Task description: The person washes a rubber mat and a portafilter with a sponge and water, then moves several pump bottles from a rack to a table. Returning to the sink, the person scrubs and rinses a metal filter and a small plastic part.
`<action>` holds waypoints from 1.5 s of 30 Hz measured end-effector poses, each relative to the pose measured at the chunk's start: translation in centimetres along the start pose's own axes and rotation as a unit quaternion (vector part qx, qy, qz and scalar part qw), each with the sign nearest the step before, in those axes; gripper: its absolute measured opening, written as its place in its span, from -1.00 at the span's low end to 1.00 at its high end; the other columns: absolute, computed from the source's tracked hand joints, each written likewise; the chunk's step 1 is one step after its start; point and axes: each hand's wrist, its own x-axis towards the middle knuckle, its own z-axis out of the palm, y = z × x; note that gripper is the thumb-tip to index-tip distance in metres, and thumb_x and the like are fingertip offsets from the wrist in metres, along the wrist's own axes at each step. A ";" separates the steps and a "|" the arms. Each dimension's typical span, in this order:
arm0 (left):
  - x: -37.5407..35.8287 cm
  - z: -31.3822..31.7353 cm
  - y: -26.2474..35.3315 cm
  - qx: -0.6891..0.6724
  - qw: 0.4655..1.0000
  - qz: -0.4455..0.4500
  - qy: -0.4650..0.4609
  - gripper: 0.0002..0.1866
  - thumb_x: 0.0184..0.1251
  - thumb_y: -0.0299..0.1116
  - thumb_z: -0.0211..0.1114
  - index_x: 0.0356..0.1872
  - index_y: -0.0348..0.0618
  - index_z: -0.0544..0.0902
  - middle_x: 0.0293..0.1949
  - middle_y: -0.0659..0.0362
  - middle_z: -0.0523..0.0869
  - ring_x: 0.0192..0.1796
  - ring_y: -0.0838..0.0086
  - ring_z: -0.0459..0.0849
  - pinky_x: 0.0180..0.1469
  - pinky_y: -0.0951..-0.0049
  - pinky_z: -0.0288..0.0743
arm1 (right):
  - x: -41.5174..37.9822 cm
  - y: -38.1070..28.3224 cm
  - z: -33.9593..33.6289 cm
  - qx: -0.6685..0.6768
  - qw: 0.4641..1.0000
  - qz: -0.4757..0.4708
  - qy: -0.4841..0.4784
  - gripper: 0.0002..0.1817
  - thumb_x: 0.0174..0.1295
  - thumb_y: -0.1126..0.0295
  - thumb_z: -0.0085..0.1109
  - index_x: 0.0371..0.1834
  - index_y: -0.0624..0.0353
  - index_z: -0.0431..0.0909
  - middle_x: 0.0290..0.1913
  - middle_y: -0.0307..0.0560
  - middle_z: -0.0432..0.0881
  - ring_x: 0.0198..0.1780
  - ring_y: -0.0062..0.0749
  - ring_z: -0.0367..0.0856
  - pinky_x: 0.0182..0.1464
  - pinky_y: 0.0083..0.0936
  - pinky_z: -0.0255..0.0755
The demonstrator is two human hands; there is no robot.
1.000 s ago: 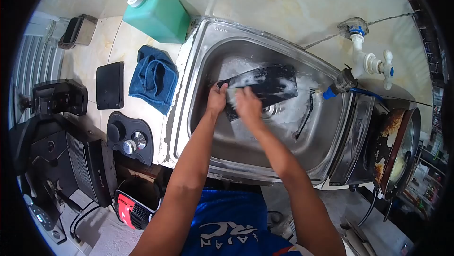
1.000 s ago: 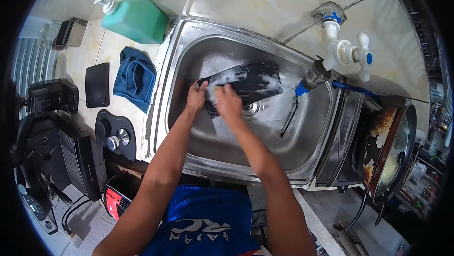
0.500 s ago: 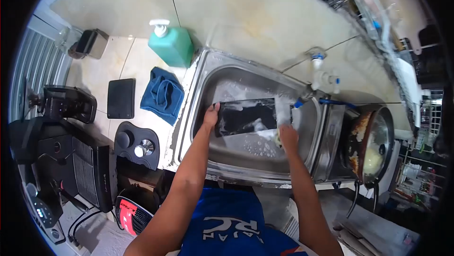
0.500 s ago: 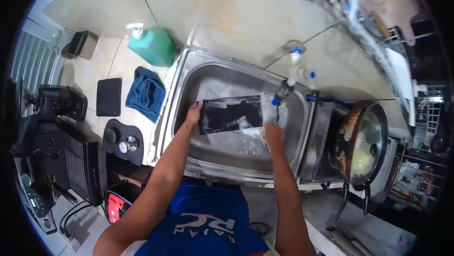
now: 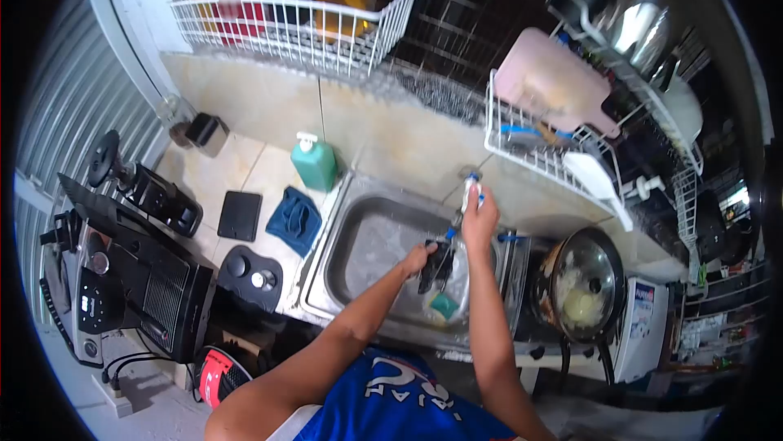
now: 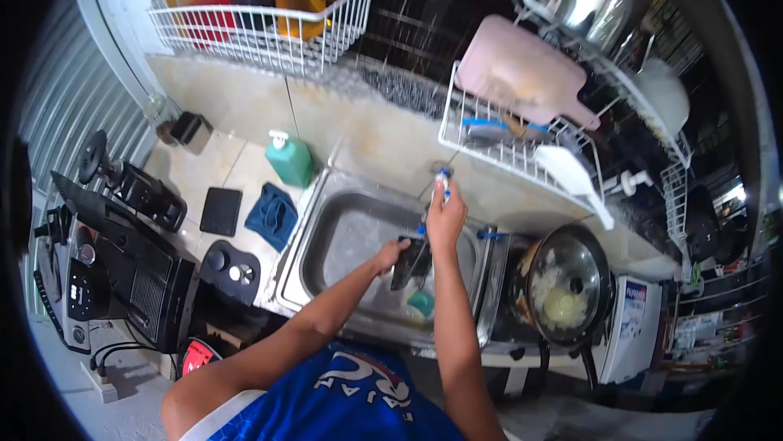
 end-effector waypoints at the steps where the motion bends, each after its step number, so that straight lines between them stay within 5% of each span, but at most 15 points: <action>1: 2.4 0.0 -1.8 -0.038 0.999 0.005 -0.026 -0.61 0.40 -0.14 0.05 -0.29 -0.31 0.65 -0.43 0.12 0.69 -0.42 0.46 0.60 -0.27 0.35 0.47 | 0.4 -0.1 -0.2 0.009 1.000 -0.016 0.007 -0.70 0.31 0.23 0.01 -0.18 0.29 0.48 -0.36 0.23 0.58 -0.29 0.13 0.55 -0.23 -0.18 0.38; 11: 5.0 1.9 -1.3 -0.017 1.000 0.001 0.004 -0.62 0.22 -0.16 0.14 -0.34 -0.38 0.65 -0.44 0.05 0.67 -0.45 0.41 0.56 -0.38 0.27 0.42 | 1.4 2.2 -2.0 -0.020 0.982 -0.167 -0.083 -0.77 0.28 0.30 0.05 -0.27 0.28 0.48 -0.43 0.25 0.56 -0.34 0.20 0.54 -0.32 -0.10 0.35; 15: 4.8 2.5 -0.3 0.240 0.965 0.050 0.090 -0.43 0.24 0.07 0.12 -0.27 -0.40 0.64 -0.39 -0.11 0.67 -0.30 0.24 0.65 -0.22 0.22 0.48 | 1.6 2.0 -2.0 0.015 0.982 -0.178 -0.068 -0.79 0.26 0.31 0.06 -0.24 0.26 0.50 -0.43 0.25 0.55 -0.34 0.21 0.52 -0.30 -0.09 0.35; 18: 7.0 2.4 -2.3 0.260 0.961 0.038 0.081 -0.38 0.26 0.14 0.09 -0.25 -0.38 0.64 -0.31 -0.19 0.68 -0.13 0.04 0.67 -0.10 0.16 0.49 | 0.7 3.1 -2.3 0.017 0.984 -0.127 -0.120 -0.71 0.29 0.25 0.04 -0.10 0.24 0.51 -0.23 0.22 0.60 -0.15 0.09 0.58 -0.13 -0.21 0.41; 22: 2.6 3.2 1.6 0.230 0.971 0.013 0.071 -0.36 0.31 0.13 0.02 -0.15 -0.40 0.60 -0.22 -0.21 0.66 -0.09 -0.03 0.63 -0.08 0.14 0.50 | -5.8 9.5 1.4 0.362 0.924 0.119 0.018 -0.54 0.39 0.19 -0.13 0.21 0.29 0.34 0.24 0.06 0.39 0.30 -0.23 0.30 0.33 -0.40 0.08; 25: -0.1 3.1 2.4 0.047 0.997 -0.054 0.037 -0.50 0.43 -0.05 -0.03 -0.03 -0.38 0.55 -0.15 0.02 0.66 -0.17 0.37 0.62 -0.13 0.34 0.49 | -12.5 14.9 7.1 0.207 0.967 0.134 -0.064 -0.51 0.42 0.10 -0.26 0.21 0.25 0.36 0.24 0.11 0.38 0.29 -0.16 0.30 0.34 -0.34 0.07; 28: -2.8 3.0 3.0 -0.041 0.999 0.013 0.024 -0.53 0.46 -0.09 -0.09 0.05 -0.33 0.51 -0.05 0.02 0.62 -0.09 0.37 0.59 -0.08 0.34 0.48 | -13.2 16.5 10.7 0.144 0.984 0.096 -0.040 -0.47 0.38 0.11 -0.20 0.24 0.31 0.30 0.25 0.22 0.33 0.28 0.00 0.28 0.32 -0.29 0.10; 30: -2.9 1.8 2.4 -0.130 0.989 0.035 -0.061 -0.52 0.47 -0.06 -0.12 0.09 -0.28 0.48 0.02 0.03 0.58 -0.01 0.35 0.56 -0.01 0.30 0.47 | -10.7 11.8 6.9 0.111 0.970 0.147 -0.157 -0.46 0.36 0.08 -0.20 0.18 0.34 0.36 0.20 0.26 0.37 0.23 0.11 0.31 0.27 -0.27 0.17; 31: -4.6 2.2 4.7 -0.164 0.985 -0.031 -0.032 -0.48 0.47 0.00 -0.13 0.14 -0.26 0.44 0.03 0.04 0.58 -0.01 0.32 0.58 0.03 0.27 0.46 | -10.5 15.7 9.4 0.120 0.970 0.155 -0.141 -0.48 0.36 0.08 -0.21 0.09 0.34 0.44 0.12 0.27 0.44 0.20 0.13 0.35 0.22 -0.26 0.22; 32: -5.1 1.8 5.4 -0.104 0.994 -0.028 -0.023 -0.43 0.45 0.06 -0.13 0.16 -0.26 0.41 0.05 0.03 0.57 0.00 0.29 0.59 0.07 0.25 0.45 | -8.5 13.5 6.7 0.080 0.937 0.257 -0.221 -0.49 0.36 0.06 -0.21 0.01 0.32 0.48 0.06 0.25 0.49 0.15 0.11 0.40 0.17 -0.23 0.26; 35: -5.4 0.4 6.8 -0.118 0.991 -0.010 -0.063 -0.40 0.44 0.09 -0.14 0.14 -0.29 0.42 0.05 0.06 0.59 0.05 0.30 0.58 0.17 0.25 0.39 | -8.9 23.5 12.0 0.246 0.904 0.297 -0.182 -0.37 0.29 -0.15 -0.18 -0.01 0.25 0.52 0.02 0.14 0.55 0.08 -0.11 0.49 0.11 -0.32 0.29; 38: -7.4 -1.6 10.5 -0.165 0.985 -0.028 -0.041 -0.37 0.42 0.12 -0.12 0.16 -0.28 0.42 0.06 0.04 0.59 0.13 0.27 0.55 0.19 0.22 0.36 | -10.9 20.3 10.7 0.355 0.838 0.364 -0.198 -0.35 0.27 -0.22 -0.18 0.05 0.13 0.51 0.00 -0.02 0.57 0.06 -0.24 0.50 0.10 -0.40 0.30; 40: -8.9 -3.2 12.0 -0.181 0.982 -0.031 -0.034 -0.36 0.39 0.13 -0.09 0.18 -0.28 0.40 0.07 0.02 0.58 0.11 0.25 0.56 0.18 0.19 0.38 | -13.3 20.8 11.8 0.492 0.684 0.473 -0.259 -0.36 0.25 -0.25 -0.15 0.10 0.03 0.47 -0.07 -0.13 0.57 0.02 -0.35 0.51 0.04 -0.42 0.32; 43: -10.4 -5.4 13.6 -0.195 0.980 -0.045 -0.018 -0.36 0.39 0.12 -0.07 0.18 -0.27 0.40 0.10 0.00 0.55 0.14 0.23 0.53 0.21 0.17 0.36 | -12.5 19.2 11.2 0.471 0.676 0.507 -0.253 -0.39 0.26 -0.22 -0.17 0.14 0.01 0.41 -0.05 -0.16 0.55 -0.20 -0.43 0.55 -0.21 -0.44 0.41; 45: -10.8 -7.5 12.9 -0.213 0.976 -0.034 -0.026 -0.37 0.39 0.12 -0.07 0.19 -0.26 0.39 0.11 -0.01 0.54 0.14 0.20 0.53 0.23 0.16 0.33 | -12.6 19.1 11.7 0.420 0.691 0.497 -0.316 -0.34 0.23 -0.27 -0.18 0.21 -0.03 0.35 0.00 -0.15 0.52 -0.12 -0.40 0.52 -0.16 -0.38 0.40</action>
